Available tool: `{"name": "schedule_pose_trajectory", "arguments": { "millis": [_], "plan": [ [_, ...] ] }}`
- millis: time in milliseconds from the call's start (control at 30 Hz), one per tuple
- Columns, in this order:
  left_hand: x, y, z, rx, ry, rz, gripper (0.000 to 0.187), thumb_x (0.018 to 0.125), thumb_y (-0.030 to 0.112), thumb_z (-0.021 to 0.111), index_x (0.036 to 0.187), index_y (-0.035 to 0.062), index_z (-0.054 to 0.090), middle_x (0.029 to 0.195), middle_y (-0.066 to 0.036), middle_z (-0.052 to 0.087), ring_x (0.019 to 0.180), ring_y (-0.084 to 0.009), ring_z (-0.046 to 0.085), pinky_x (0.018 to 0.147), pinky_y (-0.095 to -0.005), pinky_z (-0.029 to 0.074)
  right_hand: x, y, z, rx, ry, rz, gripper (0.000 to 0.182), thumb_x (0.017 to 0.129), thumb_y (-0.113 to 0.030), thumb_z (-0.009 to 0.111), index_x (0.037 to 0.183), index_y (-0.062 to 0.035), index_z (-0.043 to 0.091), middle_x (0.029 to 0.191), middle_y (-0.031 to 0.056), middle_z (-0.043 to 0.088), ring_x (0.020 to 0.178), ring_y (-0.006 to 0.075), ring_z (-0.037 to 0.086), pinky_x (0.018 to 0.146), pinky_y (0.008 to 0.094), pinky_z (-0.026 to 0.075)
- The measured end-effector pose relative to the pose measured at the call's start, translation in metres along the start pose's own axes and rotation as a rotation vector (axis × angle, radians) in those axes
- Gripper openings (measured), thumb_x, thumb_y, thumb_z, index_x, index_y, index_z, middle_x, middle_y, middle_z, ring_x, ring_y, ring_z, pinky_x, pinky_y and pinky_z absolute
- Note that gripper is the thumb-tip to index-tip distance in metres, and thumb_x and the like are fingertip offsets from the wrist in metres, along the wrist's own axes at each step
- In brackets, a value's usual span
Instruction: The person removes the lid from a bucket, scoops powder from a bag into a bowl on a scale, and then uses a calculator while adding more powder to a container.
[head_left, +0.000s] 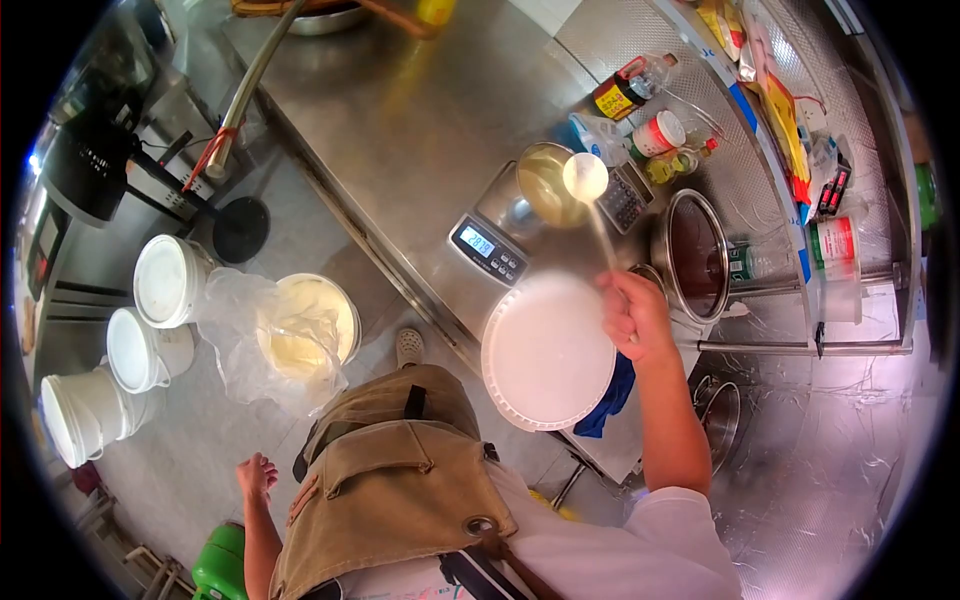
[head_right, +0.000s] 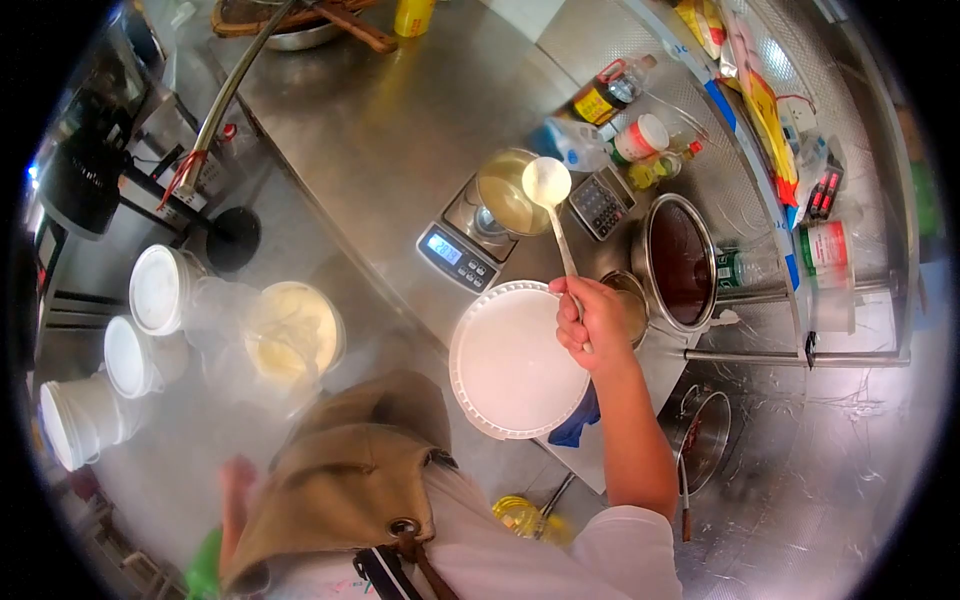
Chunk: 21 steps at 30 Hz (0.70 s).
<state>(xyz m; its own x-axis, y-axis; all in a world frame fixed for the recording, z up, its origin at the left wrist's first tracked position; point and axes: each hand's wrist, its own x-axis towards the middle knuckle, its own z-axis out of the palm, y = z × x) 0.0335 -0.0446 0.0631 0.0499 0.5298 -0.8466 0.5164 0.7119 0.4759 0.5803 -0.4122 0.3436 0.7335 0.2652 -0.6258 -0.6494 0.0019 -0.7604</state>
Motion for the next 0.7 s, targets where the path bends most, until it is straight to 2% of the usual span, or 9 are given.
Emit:
{"name": "schedule_pose_trajectory", "arguments": {
  "millis": [100,200,300,400,500,633,700],
  "plan": [
    [-0.004,-0.003,0.001,0.021,0.023,0.021,0.021,0.084,0.019,0.051,0.065,0.0099,0.048,0.057,-0.001,0.050,0.047,-0.0131,0.049,0.041,-0.0249,0.034,-0.016,-0.002,0.014,-0.029,-0.047,-0.003,0.023,0.098,-0.018,0.046,0.093,0.0009,0.059,0.055,-0.0005,0.047,0.034,0.0076,0.034,0.031,0.0237,0.026],
    [0.003,-0.007,-0.002,-0.019,-0.028,0.019,0.020,0.084,0.019,0.051,0.066,0.0094,0.049,0.058,-0.002,0.050,0.048,-0.0136,0.050,0.042,-0.0255,0.035,-0.033,-0.008,0.041,-0.012,-0.020,0.061,0.022,0.097,-0.016,0.047,0.091,0.0011,0.059,0.049,-0.0010,0.041,0.030,0.0077,0.031,0.029,0.0232,0.023],
    [-0.007,-0.005,0.006,-0.027,0.061,0.027,0.020,0.084,0.019,0.051,0.067,0.0089,0.049,0.058,-0.002,0.051,0.048,-0.0141,0.051,0.043,-0.0263,0.036,-0.045,-0.007,0.056,0.016,-0.098,0.096,0.022,0.097,-0.015,0.046,0.091,0.0019,0.059,0.050,-0.0005,0.041,0.030,0.0079,0.032,0.029,0.0232,0.024],
    [0.012,-0.021,-0.009,0.130,-0.022,0.048,0.020,0.085,0.020,0.051,0.068,0.0081,0.050,0.059,-0.003,0.052,0.048,-0.0147,0.051,0.043,-0.0270,0.038,-0.050,-0.001,0.067,0.016,-0.174,0.175,0.022,0.097,-0.014,0.045,0.092,0.0027,0.059,0.050,0.0000,0.041,0.031,0.0081,0.032,0.029,0.0233,0.024],
    [0.001,-0.019,-0.005,0.035,0.109,-0.014,0.021,0.086,0.019,0.051,0.069,0.0079,0.050,0.058,-0.003,0.051,0.048,-0.0148,0.051,0.042,-0.0271,0.038,-0.056,0.010,0.080,-0.007,-0.253,0.246,0.024,0.098,-0.015,0.044,0.093,0.0034,0.059,0.052,0.0001,0.043,0.031,0.0080,0.033,0.029,0.0233,0.024],
    [0.052,-0.073,-0.035,0.091,-0.010,0.052,0.022,0.086,0.016,0.052,0.067,0.0053,0.053,0.057,-0.005,0.052,0.047,-0.0154,0.051,0.042,-0.0290,0.040,-0.060,0.036,0.112,-0.202,-0.305,0.324,0.027,0.099,-0.018,0.044,0.096,0.0051,0.058,0.056,0.0026,0.045,0.033,0.0083,0.032,0.032,0.0239,0.025],
    [0.056,-0.090,-0.044,0.102,0.011,0.053,0.023,0.086,0.015,0.052,0.066,0.0040,0.055,0.057,-0.005,0.053,0.047,-0.0156,0.052,0.042,-0.0299,0.041,-0.058,0.059,0.136,-0.264,-0.348,0.392,0.026,0.098,-0.018,0.046,0.096,0.0049,0.058,0.053,0.0029,0.044,0.033,0.0088,0.032,0.032,0.0244,0.026]
  ]
}}
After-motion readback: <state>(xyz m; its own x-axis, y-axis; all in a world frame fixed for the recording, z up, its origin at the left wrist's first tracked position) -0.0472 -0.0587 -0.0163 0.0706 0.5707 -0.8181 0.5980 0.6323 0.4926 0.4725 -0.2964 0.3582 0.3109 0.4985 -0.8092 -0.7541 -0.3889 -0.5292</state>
